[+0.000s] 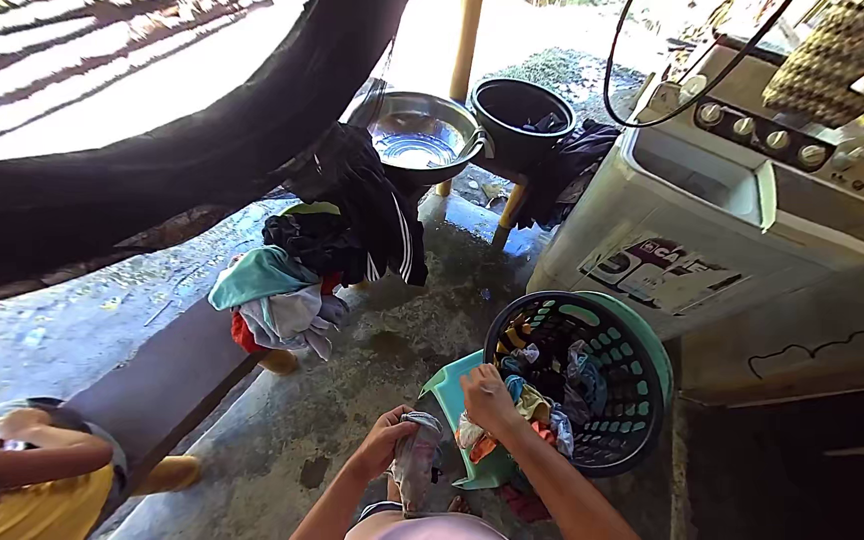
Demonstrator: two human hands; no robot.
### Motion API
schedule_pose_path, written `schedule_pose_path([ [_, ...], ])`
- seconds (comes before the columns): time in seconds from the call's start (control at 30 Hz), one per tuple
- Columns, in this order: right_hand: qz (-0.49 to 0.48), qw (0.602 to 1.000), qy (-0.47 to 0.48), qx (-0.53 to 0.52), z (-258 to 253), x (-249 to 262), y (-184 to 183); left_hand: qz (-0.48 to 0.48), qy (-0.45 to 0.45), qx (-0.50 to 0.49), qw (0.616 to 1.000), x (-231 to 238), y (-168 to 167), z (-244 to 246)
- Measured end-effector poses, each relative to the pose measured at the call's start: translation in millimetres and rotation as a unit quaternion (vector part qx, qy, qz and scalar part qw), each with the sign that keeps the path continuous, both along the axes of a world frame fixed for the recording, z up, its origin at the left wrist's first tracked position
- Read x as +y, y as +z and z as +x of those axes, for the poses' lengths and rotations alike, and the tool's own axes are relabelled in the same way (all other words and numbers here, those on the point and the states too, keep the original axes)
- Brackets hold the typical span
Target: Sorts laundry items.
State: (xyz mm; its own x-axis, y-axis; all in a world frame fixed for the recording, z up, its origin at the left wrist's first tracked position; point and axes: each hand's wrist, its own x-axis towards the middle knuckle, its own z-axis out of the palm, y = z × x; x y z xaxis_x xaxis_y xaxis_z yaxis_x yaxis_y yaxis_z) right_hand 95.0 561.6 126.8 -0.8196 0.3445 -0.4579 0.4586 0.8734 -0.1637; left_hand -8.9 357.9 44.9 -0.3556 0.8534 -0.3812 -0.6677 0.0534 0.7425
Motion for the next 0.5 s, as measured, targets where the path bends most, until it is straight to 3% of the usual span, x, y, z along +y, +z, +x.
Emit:
schedule_pose_path([
  [0.1,0.122,0.964,0.112,-0.207,-26.2,-1.9,-16.2,-0.024,-0.003,-0.009,1.000,11.0,-12.8,1.2],
  [0.17,0.145,0.944,0.143,-0.258,-33.8,-1.4,-19.8,-0.039,-0.001,-0.008,0.999,17.1,-20.2,1.9],
  [0.5,0.050,0.959,0.167,-0.223,-38.4,6.6,-7.1,-0.095,0.004,0.036,0.995,43.9,-52.3,2.6],
])
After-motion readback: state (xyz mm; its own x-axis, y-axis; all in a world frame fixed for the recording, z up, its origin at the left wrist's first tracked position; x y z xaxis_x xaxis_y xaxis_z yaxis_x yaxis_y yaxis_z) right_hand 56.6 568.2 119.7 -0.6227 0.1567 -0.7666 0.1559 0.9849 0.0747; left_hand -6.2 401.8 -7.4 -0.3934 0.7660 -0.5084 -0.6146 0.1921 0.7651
